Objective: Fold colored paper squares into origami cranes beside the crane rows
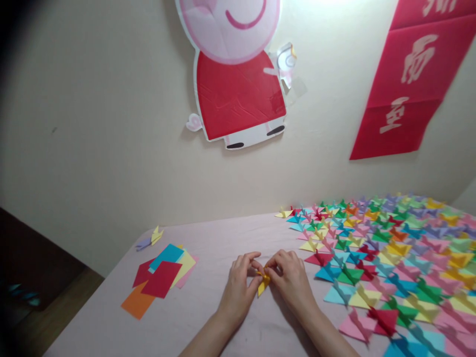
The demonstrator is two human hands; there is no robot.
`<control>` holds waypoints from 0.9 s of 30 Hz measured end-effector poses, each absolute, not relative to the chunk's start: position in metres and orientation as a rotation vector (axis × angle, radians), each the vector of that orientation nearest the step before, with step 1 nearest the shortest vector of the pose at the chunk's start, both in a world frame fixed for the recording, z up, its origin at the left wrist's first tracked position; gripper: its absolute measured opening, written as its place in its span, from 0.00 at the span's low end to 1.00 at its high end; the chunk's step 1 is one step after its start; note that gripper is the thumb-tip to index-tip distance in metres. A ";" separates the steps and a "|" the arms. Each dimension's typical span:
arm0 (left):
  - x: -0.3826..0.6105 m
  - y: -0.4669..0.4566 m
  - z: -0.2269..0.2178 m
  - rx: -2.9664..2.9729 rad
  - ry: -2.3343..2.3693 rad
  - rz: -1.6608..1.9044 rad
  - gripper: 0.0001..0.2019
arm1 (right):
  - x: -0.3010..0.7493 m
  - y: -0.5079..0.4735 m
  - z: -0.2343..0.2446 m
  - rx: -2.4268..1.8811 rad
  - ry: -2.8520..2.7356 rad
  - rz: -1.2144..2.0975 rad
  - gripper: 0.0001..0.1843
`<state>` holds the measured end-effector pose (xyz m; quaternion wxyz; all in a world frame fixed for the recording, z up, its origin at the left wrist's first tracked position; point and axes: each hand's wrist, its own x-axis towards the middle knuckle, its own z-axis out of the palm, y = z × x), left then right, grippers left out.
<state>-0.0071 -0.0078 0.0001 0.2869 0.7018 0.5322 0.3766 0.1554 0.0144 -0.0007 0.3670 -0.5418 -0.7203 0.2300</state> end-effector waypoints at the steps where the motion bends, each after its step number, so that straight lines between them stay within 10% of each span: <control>1: -0.007 -0.007 -0.001 1.843 1.395 1.011 0.24 | 0.156 0.015 0.000 -1.390 -1.832 0.613 0.10; 27: -0.010 -0.005 0.002 1.499 1.195 1.159 0.15 | 0.152 0.015 -0.003 -1.263 -1.720 0.701 0.15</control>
